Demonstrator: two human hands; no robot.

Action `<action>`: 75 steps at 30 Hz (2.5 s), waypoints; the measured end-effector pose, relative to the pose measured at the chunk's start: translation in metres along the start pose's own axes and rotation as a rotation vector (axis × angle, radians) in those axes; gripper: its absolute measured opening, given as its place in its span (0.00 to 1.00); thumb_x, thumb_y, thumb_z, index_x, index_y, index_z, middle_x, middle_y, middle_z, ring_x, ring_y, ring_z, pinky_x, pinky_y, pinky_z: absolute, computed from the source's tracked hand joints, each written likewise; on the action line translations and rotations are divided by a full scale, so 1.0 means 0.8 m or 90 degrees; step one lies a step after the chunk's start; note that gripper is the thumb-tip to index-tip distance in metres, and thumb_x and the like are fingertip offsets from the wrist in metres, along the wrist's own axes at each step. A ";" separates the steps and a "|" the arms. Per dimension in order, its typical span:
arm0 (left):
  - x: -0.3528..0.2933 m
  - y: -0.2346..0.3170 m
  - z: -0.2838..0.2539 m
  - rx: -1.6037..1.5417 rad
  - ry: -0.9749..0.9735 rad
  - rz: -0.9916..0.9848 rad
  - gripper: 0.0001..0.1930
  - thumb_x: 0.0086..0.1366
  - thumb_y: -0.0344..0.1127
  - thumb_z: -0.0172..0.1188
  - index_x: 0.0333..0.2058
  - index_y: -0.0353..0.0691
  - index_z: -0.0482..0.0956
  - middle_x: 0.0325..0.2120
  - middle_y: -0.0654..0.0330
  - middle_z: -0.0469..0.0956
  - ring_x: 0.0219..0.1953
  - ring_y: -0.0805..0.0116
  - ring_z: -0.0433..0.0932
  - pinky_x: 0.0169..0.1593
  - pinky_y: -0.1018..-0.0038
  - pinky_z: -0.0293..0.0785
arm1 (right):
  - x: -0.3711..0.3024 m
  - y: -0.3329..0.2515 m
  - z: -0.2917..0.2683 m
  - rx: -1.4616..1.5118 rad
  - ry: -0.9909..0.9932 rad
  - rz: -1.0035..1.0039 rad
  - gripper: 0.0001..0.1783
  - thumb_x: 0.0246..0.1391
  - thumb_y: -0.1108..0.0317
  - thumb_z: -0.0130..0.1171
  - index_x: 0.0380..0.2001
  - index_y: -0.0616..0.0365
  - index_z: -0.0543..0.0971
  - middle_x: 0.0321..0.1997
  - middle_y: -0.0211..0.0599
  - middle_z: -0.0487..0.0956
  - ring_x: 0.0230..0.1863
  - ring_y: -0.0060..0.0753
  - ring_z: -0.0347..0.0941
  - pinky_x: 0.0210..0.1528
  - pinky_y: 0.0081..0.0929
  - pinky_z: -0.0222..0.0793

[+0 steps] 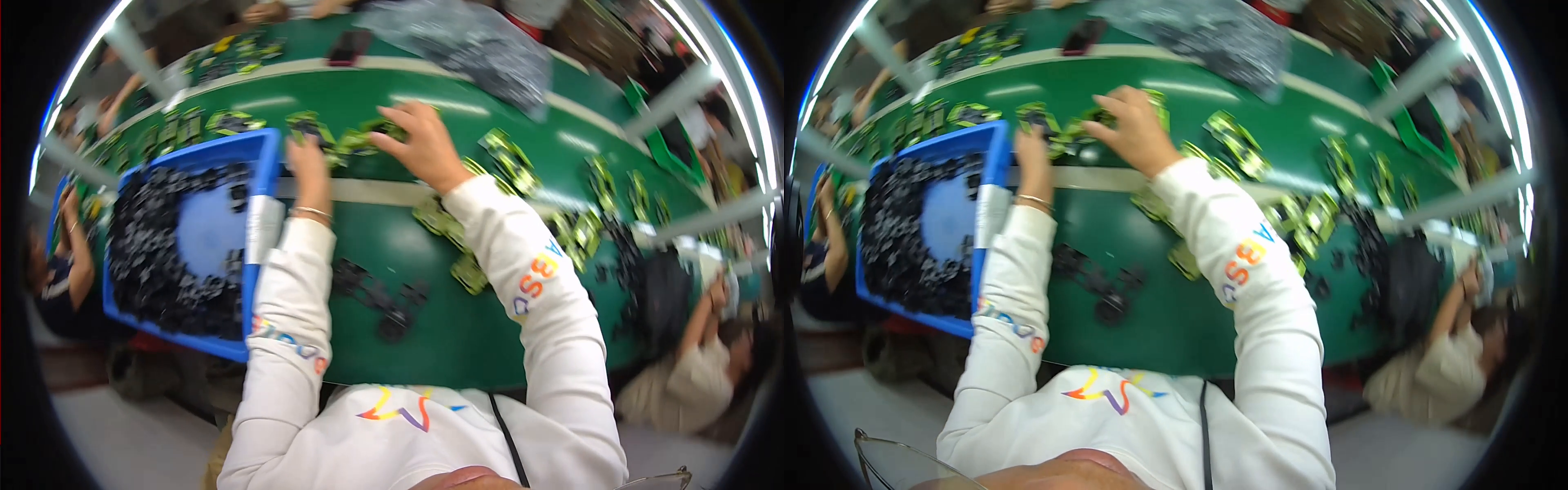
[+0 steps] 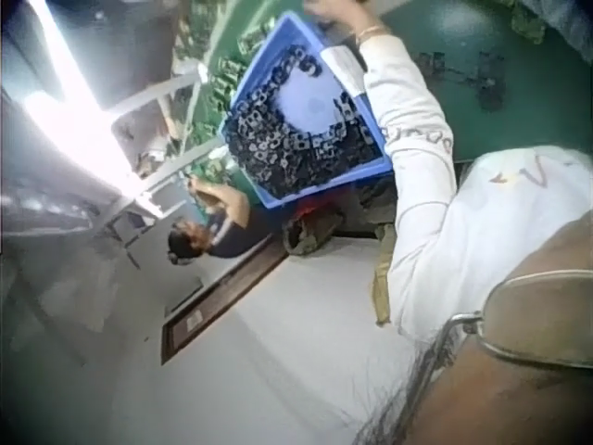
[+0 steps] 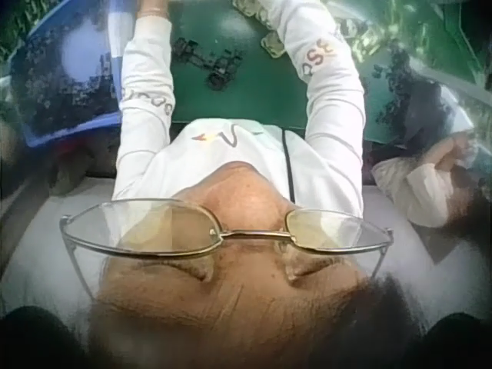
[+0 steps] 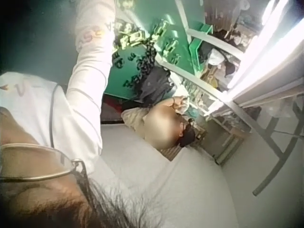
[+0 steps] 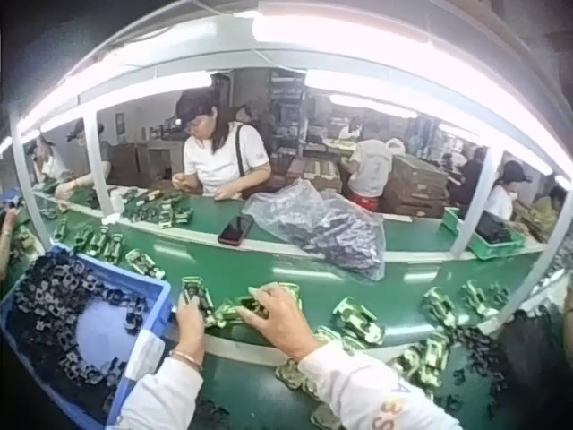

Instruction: The person assembles toy cars by fitting black interior pieces into the car shells by hand and placing the assembled cars onto the conveyor belt.

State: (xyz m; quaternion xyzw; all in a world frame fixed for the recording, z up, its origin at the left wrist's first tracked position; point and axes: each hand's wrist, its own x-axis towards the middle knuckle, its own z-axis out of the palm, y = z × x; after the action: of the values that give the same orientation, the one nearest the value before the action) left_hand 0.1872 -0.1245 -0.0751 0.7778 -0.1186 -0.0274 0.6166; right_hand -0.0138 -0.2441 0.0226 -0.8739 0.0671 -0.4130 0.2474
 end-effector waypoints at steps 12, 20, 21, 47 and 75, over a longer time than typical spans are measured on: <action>0.019 0.020 0.019 0.387 0.155 0.309 0.33 0.66 0.48 0.60 0.62 0.30 0.66 0.64 0.39 0.64 0.67 0.42 0.62 0.69 0.52 0.56 | -0.179 -0.114 -0.304 -0.108 0.186 0.319 0.20 0.55 0.66 0.70 0.50 0.61 0.83 0.47 0.38 0.82 0.48 0.31 0.78 0.51 0.25 0.72; -0.051 0.083 0.085 0.252 -0.228 0.409 0.44 0.65 0.59 0.60 0.65 0.25 0.62 0.61 0.36 0.68 0.64 0.38 0.65 0.67 0.56 0.61 | -0.301 -0.181 -0.309 -0.172 0.131 0.269 0.33 0.42 0.61 0.78 0.53 0.62 0.82 0.45 0.42 0.78 0.45 0.40 0.76 0.48 0.32 0.74; -0.059 0.085 0.101 0.251 -0.263 0.360 0.47 0.63 0.62 0.61 0.65 0.25 0.62 0.61 0.35 0.68 0.64 0.38 0.65 0.67 0.56 0.61 | -0.310 -0.185 -0.302 -0.168 0.106 0.211 0.34 0.40 0.59 0.79 0.52 0.62 0.82 0.46 0.41 0.78 0.46 0.41 0.75 0.48 0.34 0.73; -0.108 0.112 -0.049 -0.396 -0.353 -0.169 0.18 0.68 0.30 0.45 0.53 0.31 0.73 0.44 0.49 0.84 0.37 0.60 0.84 0.39 0.67 0.85 | -0.265 -0.216 -0.208 -0.298 -0.215 0.091 0.26 0.48 0.59 0.72 0.51 0.50 0.81 0.51 0.30 0.80 0.53 0.36 0.74 0.65 0.45 0.58; -0.198 0.069 -0.162 -0.523 -0.354 -0.207 0.17 0.74 0.36 0.47 0.57 0.39 0.72 0.44 0.53 0.82 0.41 0.66 0.80 0.44 0.67 0.81 | -0.201 -0.192 -0.103 -0.243 -0.485 -0.102 0.21 0.52 0.74 0.61 0.51 0.61 0.78 0.49 0.39 0.76 0.48 0.41 0.74 0.54 0.36 0.70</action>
State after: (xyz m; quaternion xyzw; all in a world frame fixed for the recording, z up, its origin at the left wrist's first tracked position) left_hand 0.0498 0.0215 -0.0073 0.4437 -0.1349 -0.3727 0.8038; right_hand -0.1941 -0.0897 0.0309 -0.9964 -0.0219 -0.0592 0.0560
